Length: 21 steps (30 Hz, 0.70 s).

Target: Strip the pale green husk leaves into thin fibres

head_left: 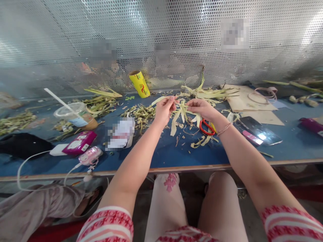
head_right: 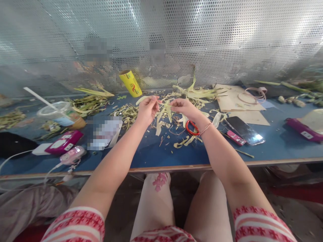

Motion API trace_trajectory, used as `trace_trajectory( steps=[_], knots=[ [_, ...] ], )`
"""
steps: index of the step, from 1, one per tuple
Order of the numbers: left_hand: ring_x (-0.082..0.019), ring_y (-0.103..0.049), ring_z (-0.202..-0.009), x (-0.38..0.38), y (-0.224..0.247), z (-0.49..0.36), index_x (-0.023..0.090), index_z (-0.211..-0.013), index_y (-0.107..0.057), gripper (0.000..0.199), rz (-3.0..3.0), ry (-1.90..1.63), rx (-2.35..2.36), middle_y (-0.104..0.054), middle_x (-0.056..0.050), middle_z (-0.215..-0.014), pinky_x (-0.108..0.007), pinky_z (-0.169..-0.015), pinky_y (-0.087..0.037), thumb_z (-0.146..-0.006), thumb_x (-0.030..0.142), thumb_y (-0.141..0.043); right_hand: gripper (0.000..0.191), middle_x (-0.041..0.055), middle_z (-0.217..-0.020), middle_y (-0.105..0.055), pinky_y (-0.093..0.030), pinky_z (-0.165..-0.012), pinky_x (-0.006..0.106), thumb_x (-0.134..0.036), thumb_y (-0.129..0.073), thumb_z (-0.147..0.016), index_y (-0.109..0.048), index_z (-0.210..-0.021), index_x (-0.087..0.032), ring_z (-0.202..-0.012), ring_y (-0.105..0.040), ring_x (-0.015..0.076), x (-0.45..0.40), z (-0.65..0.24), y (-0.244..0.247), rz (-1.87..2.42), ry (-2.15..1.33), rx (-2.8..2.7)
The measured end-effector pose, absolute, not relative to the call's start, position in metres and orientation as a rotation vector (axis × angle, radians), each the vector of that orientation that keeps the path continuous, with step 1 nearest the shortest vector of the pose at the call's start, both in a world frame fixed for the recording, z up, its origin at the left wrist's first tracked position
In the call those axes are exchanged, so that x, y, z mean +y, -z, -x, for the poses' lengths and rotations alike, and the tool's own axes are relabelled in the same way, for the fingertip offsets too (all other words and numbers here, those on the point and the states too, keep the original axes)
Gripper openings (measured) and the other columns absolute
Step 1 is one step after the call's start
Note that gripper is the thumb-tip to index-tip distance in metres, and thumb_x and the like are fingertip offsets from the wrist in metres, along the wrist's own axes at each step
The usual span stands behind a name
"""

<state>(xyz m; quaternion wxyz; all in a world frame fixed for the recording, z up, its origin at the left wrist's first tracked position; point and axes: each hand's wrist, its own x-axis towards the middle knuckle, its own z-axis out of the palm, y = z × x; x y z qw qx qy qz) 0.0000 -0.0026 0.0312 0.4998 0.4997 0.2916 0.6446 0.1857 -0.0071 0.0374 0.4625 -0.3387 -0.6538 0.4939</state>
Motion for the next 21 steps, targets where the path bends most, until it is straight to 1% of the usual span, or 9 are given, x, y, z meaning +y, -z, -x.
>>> trace_trajectory(
  steps=[3,5,7,9,11,13,15,17,21],
  knots=[
    [-0.003,-0.045,-0.047,-0.0077,-0.0338,-0.0006,0.022,-0.081,-0.068,0.022,-1.24,-1.478,0.654,-0.063,0.004,-0.068,-0.02,-0.048,-0.04,-0.093,0.039,-0.062,0.025,-0.0028,-0.068,-0.061,-0.039,-0.061,0.024,-0.027,-0.085,-0.065,-0.069,-0.08,-0.015,-0.064,-0.051,0.0074,-0.0073,-0.1841,-0.0365,0.845,-1.159,-1.607],
    [-0.003,-0.043,-0.046,-0.0106,-0.0345,-0.0007,0.023,-0.08,-0.069,0.025,-1.273,-1.408,0.628,-0.059,0.004,-0.066,-0.021,-0.048,-0.039,-0.092,0.044,-0.062,0.025,-0.0031,-0.068,-0.061,-0.038,-0.061,0.024,-0.03,-0.084,-0.065,-0.069,-0.08,-0.016,-0.063,-0.051,0.0073,-0.0074,-0.184,-0.0366,0.85,-1.134,-1.609],
    [-0.003,-0.04,-0.046,-0.012,-0.034,-0.0002,0.022,-0.076,-0.07,0.03,-1.313,-1.35,0.622,-0.056,0.004,-0.063,-0.022,-0.047,-0.037,-0.087,0.049,-0.067,0.024,-0.0029,-0.068,-0.062,-0.037,-0.06,0.025,-0.031,-0.083,-0.065,-0.07,-0.079,-0.017,-0.063,-0.049,0.0073,-0.0068,-0.1845,-0.0368,0.862,-1.118,-1.612],
    [-0.003,-0.039,-0.046,-0.0116,-0.0328,0.0008,0.019,-0.068,-0.069,0.036,-1.348,-1.317,0.621,-0.054,0.004,-0.059,-0.022,-0.047,-0.036,-0.077,0.053,-0.076,0.024,-0.0024,-0.069,-0.063,-0.036,-0.059,0.025,-0.032,-0.083,-0.065,-0.07,-0.078,-0.017,-0.063,-0.049,0.0077,-0.0059,-0.1853,-0.0369,0.88,-1.109,-1.615],
    [-0.003,-0.039,-0.046,-0.0099,-0.0313,0.0021,0.018,-0.064,-0.069,0.036,-1.358,-1.296,0.627,-0.053,0.004,-0.056,-0.023,-0.047,-0.035,-0.068,0.05,-0.084,0.023,-0.002,-0.07,-0.063,-0.036,-0.059,0.025,-0.031,-0.084,-0.064,-0.07,-0.077,-0.017,-0.064,-0.049,0.008,-0.0051,-0.1857,-0.0367,0.892,-1.103,-1.614],
    [-0.004,-0.039,-0.046,-0.0078,-0.0301,0.0034,0.017,-0.066,-0.072,0.03,-1.344,-1.283,0.645,-0.051,0.005,-0.052,-0.023,-0.048,-0.033,-0.064,0.043,-0.086,0.024,-0.0022,-0.069,-0.062,-0.035,-0.059,0.025,-0.031,-0.083,-0.064,-0.07,-0.077,-0.017,-0.063,-0.048,0.0079,-0.0047,-0.1857,-0.0364,0.889,-1.099,-1.615],
    [-0.004,-0.038,-0.045,-0.0059,-0.0294,0.0046,0.017,-0.067,-0.073,0.024,-1.331,-1.282,0.647,-0.049,0.005,-0.05,-0.024,-0.049,-0.032,-0.067,0.038,-0.085,0.024,-0.0035,-0.065,-0.059,-0.033,-0.057,0.024,-0.032,-0.083,-0.064,-0.07,-0.077,-0.017,-0.061,-0.045,0.0073,-0.0049,-0.1855,-0.0363,0.884,-1.096,-1.62],
    [-0.004,-0.036,-0.045,-0.0048,-0.029,0.0056,0.017,-0.062,-0.069,0.024,-1.33,-1.287,0.643,-0.047,0.005,-0.05,-0.025,-0.049,-0.032,-0.072,0.035,-0.081,0.024,-0.0049,-0.061,-0.055,-0.031,-0.056,0.024,-0.032,-0.083,-0.065,-0.069,-0.077,-0.017,-0.059,-0.041,0.0067,-0.0054,-0.1854,-0.0363,0.885,-1.093,-1.623],
    [-0.005,-0.037,-0.046,-0.0025,-0.0283,0.006,0.019,-0.065,-0.066,0.026,-1.297,-1.334,0.667,-0.046,0.004,-0.054,-0.025,-0.049,-0.033,-0.081,0.038,-0.073,0.024,-0.0048,-0.062,-0.055,-0.032,-0.054,0.023,-0.032,-0.083,-0.066,-0.07,-0.079,-0.017,-0.059,-0.043,0.0068,-0.0065,-0.1868,-0.0372,0.876,-1.1,-1.627]
  ],
)
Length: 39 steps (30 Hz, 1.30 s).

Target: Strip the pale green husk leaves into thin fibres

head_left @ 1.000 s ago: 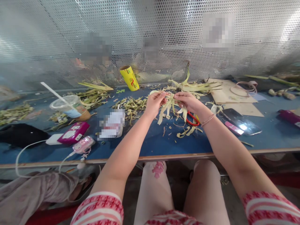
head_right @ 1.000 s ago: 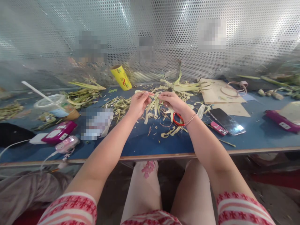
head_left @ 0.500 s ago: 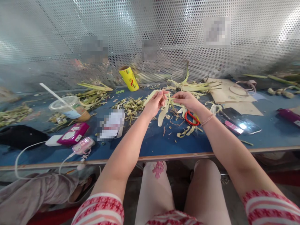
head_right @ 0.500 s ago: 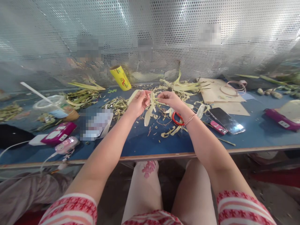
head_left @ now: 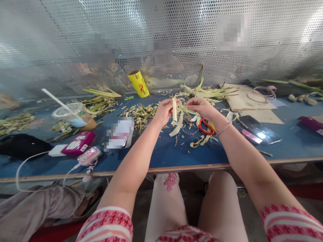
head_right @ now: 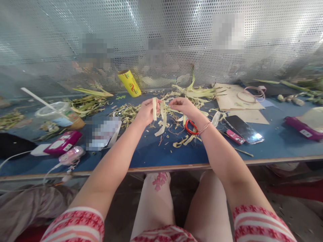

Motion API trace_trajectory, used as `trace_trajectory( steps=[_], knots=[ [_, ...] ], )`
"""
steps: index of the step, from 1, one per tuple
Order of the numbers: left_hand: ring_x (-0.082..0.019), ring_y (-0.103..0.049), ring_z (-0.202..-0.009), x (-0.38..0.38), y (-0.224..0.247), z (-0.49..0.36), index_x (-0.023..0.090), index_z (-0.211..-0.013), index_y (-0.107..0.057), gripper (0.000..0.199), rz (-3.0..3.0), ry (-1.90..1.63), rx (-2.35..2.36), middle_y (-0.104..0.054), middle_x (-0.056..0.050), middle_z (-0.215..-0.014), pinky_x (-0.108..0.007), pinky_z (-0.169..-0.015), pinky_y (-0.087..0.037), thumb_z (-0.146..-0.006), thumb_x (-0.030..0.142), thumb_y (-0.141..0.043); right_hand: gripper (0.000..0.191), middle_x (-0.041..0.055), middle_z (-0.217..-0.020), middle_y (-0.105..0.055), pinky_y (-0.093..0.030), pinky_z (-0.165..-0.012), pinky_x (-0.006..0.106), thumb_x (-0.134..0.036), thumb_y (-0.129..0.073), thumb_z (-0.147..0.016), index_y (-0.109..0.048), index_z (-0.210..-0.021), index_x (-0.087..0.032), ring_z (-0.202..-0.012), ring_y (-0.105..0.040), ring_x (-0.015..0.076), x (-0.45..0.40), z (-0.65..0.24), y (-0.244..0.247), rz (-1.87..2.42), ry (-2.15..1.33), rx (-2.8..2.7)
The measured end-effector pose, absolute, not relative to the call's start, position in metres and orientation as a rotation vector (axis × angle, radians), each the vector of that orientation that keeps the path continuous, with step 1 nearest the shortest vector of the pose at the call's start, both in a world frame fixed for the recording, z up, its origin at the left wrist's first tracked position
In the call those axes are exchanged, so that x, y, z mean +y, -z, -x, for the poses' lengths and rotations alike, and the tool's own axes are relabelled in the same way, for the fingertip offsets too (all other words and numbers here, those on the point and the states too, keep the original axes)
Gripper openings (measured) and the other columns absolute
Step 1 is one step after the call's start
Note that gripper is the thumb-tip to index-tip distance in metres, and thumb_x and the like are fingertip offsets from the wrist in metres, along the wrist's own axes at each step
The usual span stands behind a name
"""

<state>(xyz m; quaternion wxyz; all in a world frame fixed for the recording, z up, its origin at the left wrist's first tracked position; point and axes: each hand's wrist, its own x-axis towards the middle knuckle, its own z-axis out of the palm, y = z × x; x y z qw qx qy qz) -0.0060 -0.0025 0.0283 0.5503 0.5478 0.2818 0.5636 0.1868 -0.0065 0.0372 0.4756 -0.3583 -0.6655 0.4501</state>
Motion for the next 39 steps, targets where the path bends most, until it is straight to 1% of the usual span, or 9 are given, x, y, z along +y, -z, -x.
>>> trace_trajectory(
  steps=[6,11,15,20,25,27,31,35,39],
  knots=[
    [-0.007,-0.045,-0.052,0.011,-0.025,0.007,0.023,-0.078,-0.062,0.033,-1.215,-1.553,0.792,-0.049,0.003,-0.062,-0.026,-0.057,-0.044,-0.091,0.053,-0.059,0.026,-0.0038,-0.069,-0.062,-0.038,-0.051,0.022,-0.024,-0.082,-0.066,-0.071,-0.089,-0.017,-0.058,-0.052,0.0069,-0.011,-0.187,-0.04,0.857,-1.192,-1.721],
    [-0.01,-0.063,-0.072,0.014,-0.025,0.006,0.021,-0.098,-0.063,0.018,-1.079,-1.57,0.823,-0.068,-0.002,-0.088,-0.028,-0.075,-0.054,-0.088,0.035,-0.068,0.027,-0.0009,-0.069,-0.068,-0.044,-0.052,0.022,-0.026,-0.078,-0.071,-0.071,-0.095,-0.016,-0.058,-0.058,0.0087,-0.02,-0.179,-0.041,0.863,-1.319,-1.699],
    [-0.009,-0.063,-0.07,0.003,-0.029,0.003,0.018,-0.097,-0.063,0.013,-1.067,-1.455,0.846,-0.07,-0.003,-0.09,-0.027,-0.073,-0.053,-0.09,0.029,-0.066,0.015,0.0015,-0.072,-0.069,-0.051,-0.061,0.027,-0.025,-0.074,-0.073,-0.071,-0.086,-0.016,-0.065,-0.063,0.0122,-0.022,-0.176,-0.04,0.857,-1.245,-1.76],
    [-0.006,-0.055,-0.056,-0.003,-0.032,0.003,0.018,-0.086,-0.063,0.012,-1.051,-1.425,0.851,-0.06,0.002,-0.071,-0.022,-0.063,-0.052,-0.093,0.028,-0.061,0.009,0.0029,-0.081,-0.067,-0.051,-0.069,0.032,-0.015,-0.067,-0.075,-0.067,-0.084,-0.018,-0.065,-0.057,0.0131,-0.021,-0.18,-0.039,0.918,-0.535,-2.084],
    [-0.003,-0.043,-0.046,0.0,-0.032,0.003,0.018,-0.082,-0.062,0.017,-1.0,-1.43,0.779,-0.048,0.006,-0.061,-0.017,-0.053,-0.045,-0.096,0.026,-0.056,0.04,0.0136,-0.125,-0.057,-0.042,-0.107,0.053,-0.012,-0.063,-0.08,-0.061,-0.119,-0.02,-0.12,-0.053,0.0304,-0.017,-0.184,-0.029,0.811,0.056,-2.311],
    [-0.002,-0.041,-0.045,-0.001,-0.032,0.002,0.017,-0.081,-0.062,0.02,-0.943,-1.423,0.754,-0.047,0.006,-0.06,-0.016,-0.051,-0.042,-0.098,0.021,-0.052,0.042,0.0148,-0.132,-0.053,-0.038,-0.111,0.057,-0.02,-0.062,-0.085,-0.057,-0.127,-0.022,-0.128,-0.048,0.0328,-0.014,-0.183,-0.022,0.774,0.157,-2.374],
    [-0.002,-0.041,-0.045,-0.005,-0.036,0.002,0.015,-0.082,-0.063,0.024,-0.884,-1.407,0.716,-0.047,0.006,-0.06,-0.015,-0.051,-0.041,-0.099,0.017,-0.047,0.039,0.0155,-0.13,-0.056,-0.043,-0.108,0.055,-0.038,-0.059,-0.093,-0.056,-0.128,-0.022,-0.124,-0.051,0.0317,-0.011,-0.178,-0.014,0.662,0.253,-2.335],
    [-0.002,-0.043,-0.047,-0.008,-0.038,0.0,0.015,-0.082,-0.063,0.025,-0.865,-1.417,0.751,-0.048,0.005,-0.06,-0.015,-0.053,-0.042,-0.1,0.016,-0.046,0.028,0.0123,-0.119,-0.066,-0.049,-0.1,0.044,-0.035,-0.045,-0.101,-0.064,-0.117,-0.022,-0.115,-0.06,0.0254,-0.014,-0.176,-0.015,0.624,0.169,-2.274],
    [-0.005,-0.055,-0.057,-0.007,-0.033,-0.004,0.014,-0.08,-0.063,0.016,-0.944,-1.395,0.8,-0.063,0.001,-0.073,-0.02,-0.065,-0.049,-0.093,0.012,-0.054,0.031,0.0086,-0.096,-0.071,-0.052,-0.086,0.038,-0.04,-0.046,-0.1,-0.071,-0.097,-0.022,-0.092,-0.066,0.0217,-0.012,-0.174,-0.015,0.715,-0.016,-2.055]
  ],
)
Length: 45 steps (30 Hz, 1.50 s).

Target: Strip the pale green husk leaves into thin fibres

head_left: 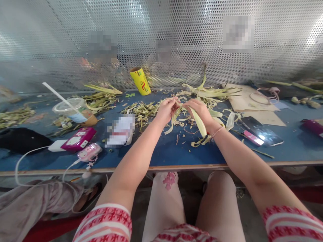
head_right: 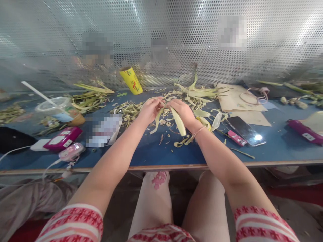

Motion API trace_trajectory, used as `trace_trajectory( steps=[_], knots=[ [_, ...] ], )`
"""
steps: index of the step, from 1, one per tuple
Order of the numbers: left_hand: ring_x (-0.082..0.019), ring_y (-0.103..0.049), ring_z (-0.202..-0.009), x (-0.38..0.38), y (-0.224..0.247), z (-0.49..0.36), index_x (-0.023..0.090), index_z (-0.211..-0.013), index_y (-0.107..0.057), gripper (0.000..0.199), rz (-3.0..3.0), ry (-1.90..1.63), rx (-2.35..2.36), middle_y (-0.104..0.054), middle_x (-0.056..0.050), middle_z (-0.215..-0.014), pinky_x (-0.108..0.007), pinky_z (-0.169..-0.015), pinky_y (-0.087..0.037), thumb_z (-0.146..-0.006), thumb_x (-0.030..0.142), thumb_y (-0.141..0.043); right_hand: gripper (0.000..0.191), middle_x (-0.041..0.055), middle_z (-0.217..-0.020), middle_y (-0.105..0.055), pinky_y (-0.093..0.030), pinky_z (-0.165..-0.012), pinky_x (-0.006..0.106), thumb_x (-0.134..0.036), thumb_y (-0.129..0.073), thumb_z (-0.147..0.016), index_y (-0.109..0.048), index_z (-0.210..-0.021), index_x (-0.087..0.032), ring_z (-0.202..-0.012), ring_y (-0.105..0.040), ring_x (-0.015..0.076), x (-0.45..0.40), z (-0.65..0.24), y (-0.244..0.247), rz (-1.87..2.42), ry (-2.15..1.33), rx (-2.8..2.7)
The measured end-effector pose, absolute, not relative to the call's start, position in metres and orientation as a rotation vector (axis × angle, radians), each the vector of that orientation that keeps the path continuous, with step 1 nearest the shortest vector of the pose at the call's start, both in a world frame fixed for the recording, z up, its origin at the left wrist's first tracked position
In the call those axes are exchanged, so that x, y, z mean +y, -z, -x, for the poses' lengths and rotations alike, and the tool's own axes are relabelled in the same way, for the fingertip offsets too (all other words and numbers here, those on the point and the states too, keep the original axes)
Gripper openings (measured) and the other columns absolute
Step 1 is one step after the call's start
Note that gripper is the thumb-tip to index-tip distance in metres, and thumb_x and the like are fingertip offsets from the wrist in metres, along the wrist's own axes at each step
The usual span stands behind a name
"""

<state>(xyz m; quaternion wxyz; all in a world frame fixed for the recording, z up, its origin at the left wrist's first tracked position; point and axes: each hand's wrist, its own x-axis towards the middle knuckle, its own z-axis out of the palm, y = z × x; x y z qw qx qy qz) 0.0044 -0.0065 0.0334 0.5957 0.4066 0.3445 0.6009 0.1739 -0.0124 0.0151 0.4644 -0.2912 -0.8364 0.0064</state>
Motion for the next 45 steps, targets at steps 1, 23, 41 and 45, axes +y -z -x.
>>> trace_trajectory(
  steps=[1,23,41,45],
  knots=[
    [-0.007,-0.057,-0.06,-0.005,-0.032,-0.005,0.014,-0.079,-0.063,0.014,-0.984,-1.375,0.817,-0.065,0.0,-0.075,-0.022,-0.067,-0.049,-0.091,0.011,-0.057,0.033,0.0081,-0.09,-0.07,-0.052,-0.082,0.037,-0.042,-0.048,-0.099,-0.071,-0.09,-0.021,-0.086,-0.065,0.0215,-0.011,-0.173,-0.015,0.774,-0.06,-1.967],
    [-0.015,-0.061,-0.059,-0.025,-0.023,-0.012,0.02,-0.078,-0.062,0.016,-1.809,-1.331,1.213,-0.065,0.0,-0.064,-0.027,-0.06,-0.047,-0.084,0.035,-0.064,0.014,0.0051,-0.082,-0.073,-0.054,-0.074,0.033,-0.025,-0.061,-0.084,-0.073,-0.079,-0.02,-0.075,-0.064,0.0174,-0.014,-0.177,-0.027,1.003,-0.128,-1.704],
    [-0.011,-0.054,-0.057,-0.021,-0.021,-0.012,0.025,-0.094,-0.046,0.027,-1.48,-1.486,1.028,-0.056,0.008,-0.06,-0.024,-0.066,-0.043,-0.078,0.008,-0.06,0.036,0.0121,-0.131,-0.069,-0.044,-0.111,0.054,-0.033,-0.054,-0.093,-0.072,-0.122,-0.021,-0.13,-0.058,0.0303,-0.026,-0.174,-0.029,0.643,0.034,-2.274],
    [-0.012,-0.059,-0.068,-0.015,-0.018,-0.007,0.025,-0.096,-0.051,0.023,-1.587,-1.515,0.941,-0.062,0.005,-0.071,-0.024,-0.071,-0.043,-0.079,0.011,-0.057,0.037,0.0068,-0.134,-0.067,-0.041,-0.114,0.054,-0.038,-0.048,-0.096,-0.072,-0.121,-0.025,-0.137,-0.052,0.0282,-0.029,-0.173,-0.028,0.678,0.036,-2.271]
  ],
)
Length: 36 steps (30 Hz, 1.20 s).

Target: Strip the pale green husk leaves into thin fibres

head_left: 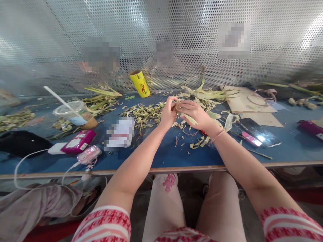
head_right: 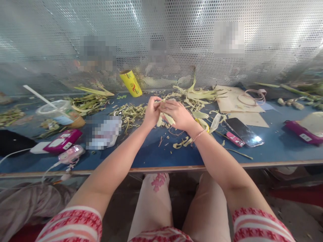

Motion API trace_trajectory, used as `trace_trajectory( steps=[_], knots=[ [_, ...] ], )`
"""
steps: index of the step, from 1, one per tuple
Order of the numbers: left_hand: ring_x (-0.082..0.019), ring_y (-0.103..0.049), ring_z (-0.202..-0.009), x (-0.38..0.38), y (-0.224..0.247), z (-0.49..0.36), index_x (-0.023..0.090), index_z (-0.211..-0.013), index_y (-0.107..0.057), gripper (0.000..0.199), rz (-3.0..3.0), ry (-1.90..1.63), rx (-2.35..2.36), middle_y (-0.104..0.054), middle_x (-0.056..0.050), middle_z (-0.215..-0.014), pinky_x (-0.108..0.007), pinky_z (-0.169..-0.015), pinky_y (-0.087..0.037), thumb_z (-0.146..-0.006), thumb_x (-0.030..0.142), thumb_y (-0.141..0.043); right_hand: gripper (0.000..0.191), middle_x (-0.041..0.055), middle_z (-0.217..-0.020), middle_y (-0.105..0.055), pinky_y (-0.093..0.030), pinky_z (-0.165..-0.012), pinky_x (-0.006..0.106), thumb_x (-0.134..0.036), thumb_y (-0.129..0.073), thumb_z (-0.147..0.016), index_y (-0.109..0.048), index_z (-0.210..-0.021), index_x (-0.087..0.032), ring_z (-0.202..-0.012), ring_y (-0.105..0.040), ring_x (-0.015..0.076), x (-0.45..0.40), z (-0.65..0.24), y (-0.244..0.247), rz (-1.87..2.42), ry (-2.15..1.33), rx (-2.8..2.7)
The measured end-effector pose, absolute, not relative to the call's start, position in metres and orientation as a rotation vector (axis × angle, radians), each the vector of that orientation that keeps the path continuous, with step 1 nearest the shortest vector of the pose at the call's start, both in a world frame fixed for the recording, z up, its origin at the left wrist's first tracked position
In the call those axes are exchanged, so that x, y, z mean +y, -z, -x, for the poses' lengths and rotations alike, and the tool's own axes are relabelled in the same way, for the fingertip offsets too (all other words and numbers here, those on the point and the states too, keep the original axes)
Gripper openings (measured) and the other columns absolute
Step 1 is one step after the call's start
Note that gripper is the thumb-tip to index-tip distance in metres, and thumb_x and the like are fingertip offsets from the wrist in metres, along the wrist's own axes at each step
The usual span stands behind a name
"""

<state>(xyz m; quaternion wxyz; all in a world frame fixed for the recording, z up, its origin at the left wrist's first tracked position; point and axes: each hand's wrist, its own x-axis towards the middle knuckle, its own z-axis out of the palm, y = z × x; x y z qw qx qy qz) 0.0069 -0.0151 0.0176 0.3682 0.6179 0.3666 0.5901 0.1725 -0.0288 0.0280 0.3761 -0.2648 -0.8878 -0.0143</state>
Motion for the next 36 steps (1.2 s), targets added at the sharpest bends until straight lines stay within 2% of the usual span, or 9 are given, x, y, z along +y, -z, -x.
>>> trace_trajectory(
  steps=[6,9,13,18,21,25,31,34,36],
  knots=[
    [-0.014,-0.064,-0.095,-0.012,-0.014,-0.01,0.023,-0.092,-0.052,0.025,-1.747,-1.505,0.795,-0.067,-0.001,-0.098,-0.026,-0.086,-0.044,-0.075,0.006,-0.053,0.042,0.01,-0.124,-0.073,-0.047,-0.109,0.048,-0.033,-0.037,-0.1,-0.075,-0.113,-0.02,-0.123,-0.064,0.0252,-0.037,-0.168,-0.034,0.692,-0.062,-2.185],
    [-0.012,-0.059,-0.083,-0.02,-0.017,-0.013,0.023,-0.094,-0.053,0.03,-1.749,-1.468,0.804,-0.065,0.0,-0.096,-0.024,-0.075,-0.042,-0.071,0.006,-0.059,0.04,0.0078,-0.112,-0.076,-0.053,-0.098,0.043,-0.037,-0.039,-0.099,-0.076,-0.102,-0.021,-0.11,-0.07,0.0242,-0.037,-0.166,-0.035,0.809,-0.206,-2.044],
    [-0.011,-0.048,-0.067,-0.027,-0.02,-0.015,0.024,-0.092,-0.052,0.027,-1.689,-1.413,0.725,-0.055,0.004,-0.077,-0.024,-0.064,-0.038,-0.071,0.009,-0.061,0.042,0.0055,-0.074,-0.07,-0.055,-0.07,0.033,-0.05,-0.05,-0.093,-0.071,-0.075,-0.017,-0.076,-0.068,0.0203,-0.031,-0.164,-0.032,0.942,-0.406,-1.758],
    [-0.014,-0.056,-0.078,-0.021,-0.013,-0.017,0.023,-0.084,-0.053,0.02,-1.571,-1.386,0.57,-0.056,0.002,-0.077,-0.028,-0.078,-0.046,-0.074,0.029,-0.069,0.041,0.0026,-0.072,-0.065,-0.05,-0.053,0.027,-0.059,-0.065,-0.078,-0.066,-0.076,-0.018,-0.059,-0.06,0.0139,-0.028,-0.16,-0.035,0.881,-0.661,-1.524],
    [-0.014,-0.057,-0.077,-0.016,-0.008,-0.018,0.023,-0.079,-0.053,0.032,-1.512,-1.389,0.582,-0.055,0.002,-0.075,-0.029,-0.079,-0.046,-0.075,0.048,-0.072,0.036,0.0,-0.067,-0.063,-0.048,-0.048,0.027,-0.055,-0.07,-0.075,-0.065,-0.078,-0.019,-0.051,-0.056,0.0119,-0.03,-0.159,-0.038,0.887,-0.775,-1.477],
    [-0.012,-0.046,-0.065,-0.015,-0.008,-0.017,0.022,-0.068,-0.051,0.045,-1.528,-1.395,0.689,-0.045,0.003,-0.064,-0.027,-0.068,-0.041,-0.075,0.061,-0.071,0.033,-0.0018,-0.062,-0.061,-0.048,-0.048,0.026,-0.05,-0.074,-0.072,-0.062,-0.077,-0.02,-0.048,-0.055,0.0107,-0.029,-0.159,-0.039,0.894,-0.886,-1.441],
    [-0.009,-0.034,-0.055,-0.015,-0.016,-0.015,0.02,-0.06,-0.044,0.046,-1.422,-1.454,0.743,-0.037,0.005,-0.057,-0.025,-0.056,-0.029,-0.077,0.052,-0.073,0.026,-0.0008,-0.072,-0.064,-0.053,-0.052,0.023,-0.034,-0.077,-0.07,-0.061,-0.084,-0.02,-0.06,-0.061,0.0114,-0.027,-0.164,-0.041,0.835,-1.188,-1.274],
    [-0.008,-0.034,-0.052,-0.014,-0.021,-0.014,0.02,-0.059,-0.041,0.047,-1.299,-1.486,0.755,-0.035,0.005,-0.054,-0.025,-0.053,-0.027,-0.078,0.048,-0.074,0.016,0.0033,-0.082,-0.069,-0.059,-0.06,0.027,-0.023,-0.069,-0.073,-0.062,-0.087,-0.019,-0.067,-0.065,0.0129,-0.026,-0.169,-0.042,0.82,-1.305,-1.316],
    [-0.007,-0.035,-0.051,-0.013,-0.024,-0.012,0.02,-0.06,-0.04,0.047,-1.206,-1.49,0.793,-0.038,0.005,-0.056,-0.024,-0.051,-0.027,-0.078,0.047,-0.074,0.023,0.004,-0.089,-0.07,-0.062,-0.066,0.03,-0.015,-0.065,-0.07,-0.06,-0.092,-0.019,-0.071,-0.066,0.0135,-0.023,-0.172,-0.041,0.828,-1.314,-1.363]
  ],
)
